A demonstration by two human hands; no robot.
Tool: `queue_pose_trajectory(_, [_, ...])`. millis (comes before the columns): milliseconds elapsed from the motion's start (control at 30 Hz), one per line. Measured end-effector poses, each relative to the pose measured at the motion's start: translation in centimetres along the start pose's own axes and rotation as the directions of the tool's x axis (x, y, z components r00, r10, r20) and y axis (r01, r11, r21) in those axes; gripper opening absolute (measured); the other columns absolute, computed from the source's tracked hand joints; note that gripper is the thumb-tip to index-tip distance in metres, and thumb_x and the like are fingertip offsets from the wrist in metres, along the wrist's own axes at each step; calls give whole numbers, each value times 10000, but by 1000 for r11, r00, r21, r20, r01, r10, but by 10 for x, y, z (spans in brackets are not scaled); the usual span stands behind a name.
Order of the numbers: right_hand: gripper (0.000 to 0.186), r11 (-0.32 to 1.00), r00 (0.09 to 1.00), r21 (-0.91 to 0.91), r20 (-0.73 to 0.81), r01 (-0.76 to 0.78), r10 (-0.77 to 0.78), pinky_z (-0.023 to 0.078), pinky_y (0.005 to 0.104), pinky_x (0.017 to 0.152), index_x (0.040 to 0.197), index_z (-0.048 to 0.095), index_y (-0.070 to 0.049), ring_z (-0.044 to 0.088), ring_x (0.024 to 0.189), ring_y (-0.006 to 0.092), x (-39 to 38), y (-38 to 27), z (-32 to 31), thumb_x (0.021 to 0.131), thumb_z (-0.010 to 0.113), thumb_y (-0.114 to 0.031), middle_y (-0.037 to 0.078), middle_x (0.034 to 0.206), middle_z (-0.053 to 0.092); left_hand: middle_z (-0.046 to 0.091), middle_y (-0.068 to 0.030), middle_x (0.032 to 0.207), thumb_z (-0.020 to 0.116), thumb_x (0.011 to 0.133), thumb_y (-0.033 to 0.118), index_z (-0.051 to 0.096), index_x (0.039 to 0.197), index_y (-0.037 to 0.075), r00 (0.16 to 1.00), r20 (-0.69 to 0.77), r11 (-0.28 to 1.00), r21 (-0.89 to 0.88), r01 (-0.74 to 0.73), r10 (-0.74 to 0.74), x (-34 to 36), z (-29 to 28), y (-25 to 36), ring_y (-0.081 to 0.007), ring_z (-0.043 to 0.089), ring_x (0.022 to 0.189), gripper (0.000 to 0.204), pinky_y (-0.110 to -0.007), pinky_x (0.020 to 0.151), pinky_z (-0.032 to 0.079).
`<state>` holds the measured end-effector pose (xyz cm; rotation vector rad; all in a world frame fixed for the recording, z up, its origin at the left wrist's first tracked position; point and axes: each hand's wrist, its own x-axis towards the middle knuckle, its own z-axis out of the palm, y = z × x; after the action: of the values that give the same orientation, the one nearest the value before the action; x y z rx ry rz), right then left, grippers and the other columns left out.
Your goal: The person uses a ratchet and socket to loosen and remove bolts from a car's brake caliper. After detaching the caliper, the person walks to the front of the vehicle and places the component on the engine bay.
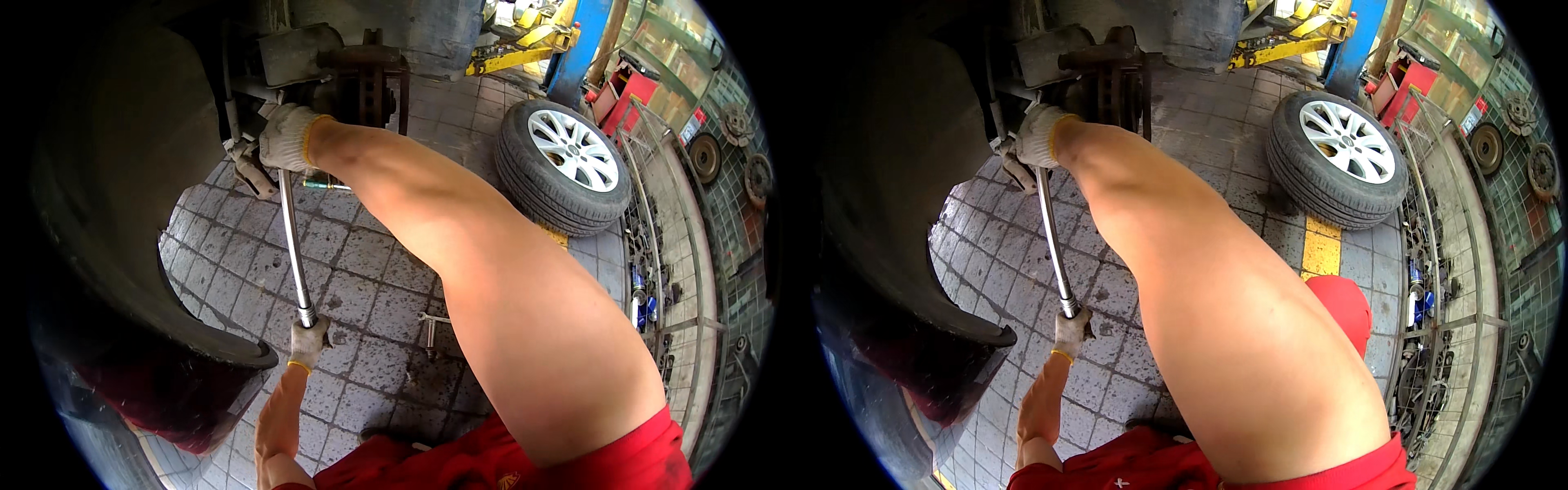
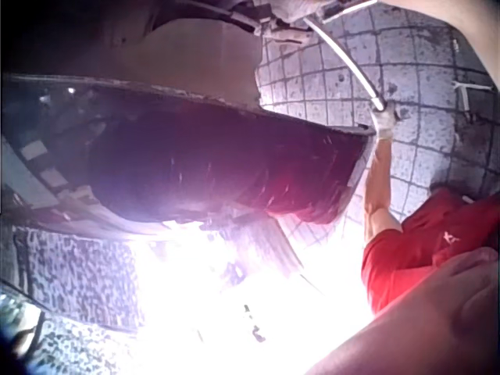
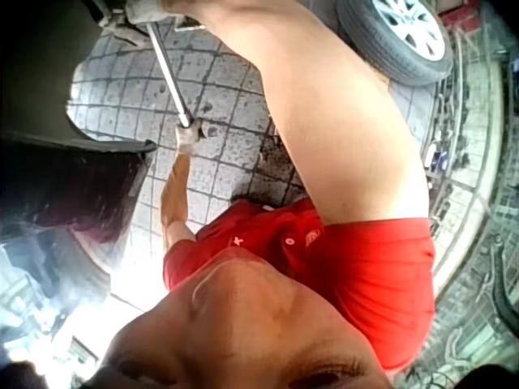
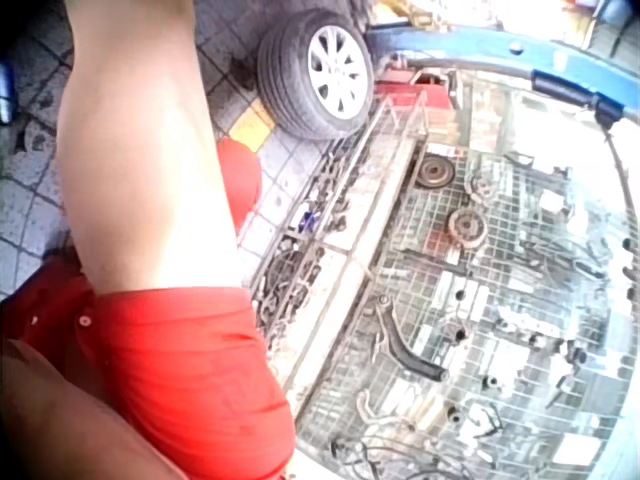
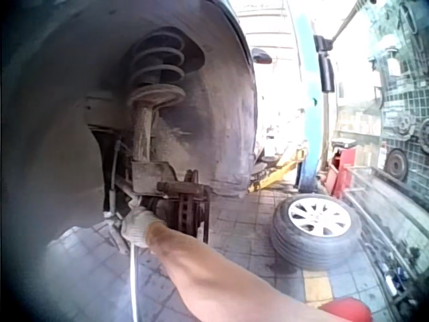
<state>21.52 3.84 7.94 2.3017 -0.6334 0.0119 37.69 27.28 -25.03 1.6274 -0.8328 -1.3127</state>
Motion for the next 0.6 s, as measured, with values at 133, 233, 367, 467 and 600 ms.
queue_pose_trajectory(133, [166,997,996,-71,-78,-37,32,575,510,610,921,804,-76,746,887,330,4,-2,19,808,715,-160,85,870,770,570,-28,611,739,862,131,610,746,28,997,13,997,-32,73,-73,-12,-4,6,-137,525,455,202,-321,420,490])
queue_pose_trajectory(233, [125,998,997,13,-37,64,-63,588,502,596,890,792,-90,740,871,373,8,2,18,808,713,-142,159,875,746,574,-35,616,729,860,131,611,743,15,996,-8,996,-9,84,-84,-17,-8,6,-138,528,461,202,-321,428,501])
queue_pose_trajectory(367, [153,996,997,79,61,38,-43,617,470,717,961,800,-135,747,936,326,0,6,0,834,715,-141,87,933,764,573,-39,616,724,856,128,613,733,3,995,-37,993,63,95,-93,-30,-5,15,-142,536,468,208,-323,429,505])
queue_pose_trajectory(467, [188,988,992,143,103,53,-69,625,437,801,1031,792,-171,747,982,297,9,6,-4,856,724,-161,40,992,774,576,-46,621,720,853,127,624,745,-9,987,-81,987,67,145,-139,-53,-17,27,-148,542,472,198,-327,429,507])
queue_pose_trajectory(600, [250,984,995,164,55,69,-79,594,470,928,1108,769,-229,720,1087,291,3,22,6,863,736,-265,32,1113,752,584,-65,614,723,863,191,623,757,-25,984,-47,975,134,179,-174,-102,-18,61,-159,577,479,261,-339,441,521])
